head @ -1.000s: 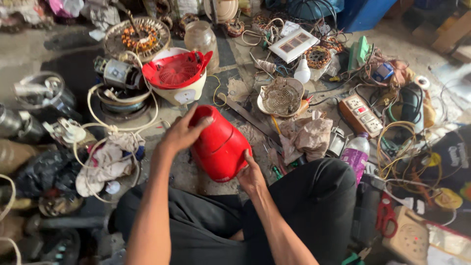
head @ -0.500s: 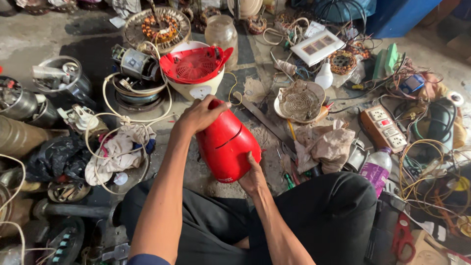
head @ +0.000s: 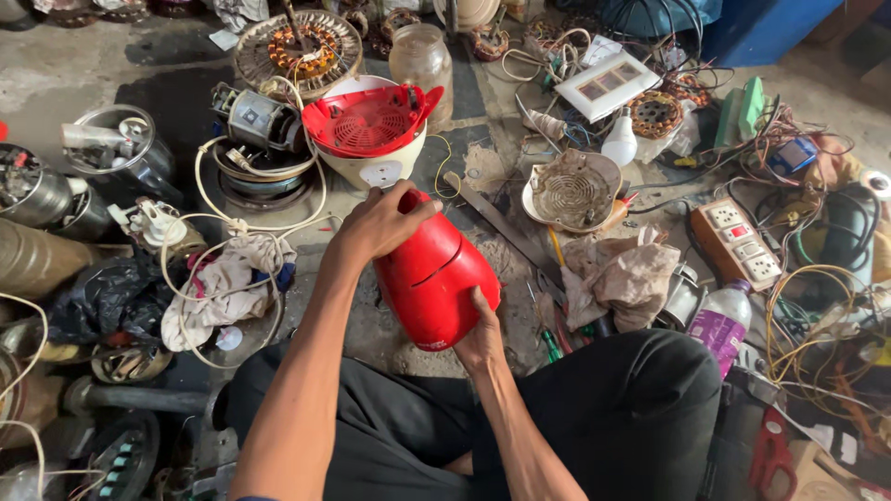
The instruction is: The person disassembles a red blender base, removes the motor housing, and secures a component inside using a screwdriver while sitting on the floor.
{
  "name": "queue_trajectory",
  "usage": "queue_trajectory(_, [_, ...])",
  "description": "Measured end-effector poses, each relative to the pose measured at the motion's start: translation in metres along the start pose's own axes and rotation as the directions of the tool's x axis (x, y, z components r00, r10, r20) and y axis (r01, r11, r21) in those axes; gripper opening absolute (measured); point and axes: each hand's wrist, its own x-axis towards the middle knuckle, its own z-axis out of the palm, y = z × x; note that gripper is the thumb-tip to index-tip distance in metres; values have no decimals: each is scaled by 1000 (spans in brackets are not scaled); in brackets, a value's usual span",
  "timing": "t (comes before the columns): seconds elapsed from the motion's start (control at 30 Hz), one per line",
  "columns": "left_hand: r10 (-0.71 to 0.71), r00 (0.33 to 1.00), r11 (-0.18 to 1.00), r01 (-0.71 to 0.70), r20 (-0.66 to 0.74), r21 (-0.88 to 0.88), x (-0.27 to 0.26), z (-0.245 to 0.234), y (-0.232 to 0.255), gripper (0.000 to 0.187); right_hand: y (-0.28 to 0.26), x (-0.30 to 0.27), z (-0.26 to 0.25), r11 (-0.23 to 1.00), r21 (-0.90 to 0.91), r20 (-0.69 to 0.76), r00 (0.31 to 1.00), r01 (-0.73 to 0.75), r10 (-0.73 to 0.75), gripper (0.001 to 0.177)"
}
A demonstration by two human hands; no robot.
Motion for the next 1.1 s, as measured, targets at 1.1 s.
queue_trajectory(1.1, [205, 931, 660, -359, -301, -660, -165, -56, 20, 71, -63, -127, 110, 575, -678, 326, 888, 458, -324, 26])
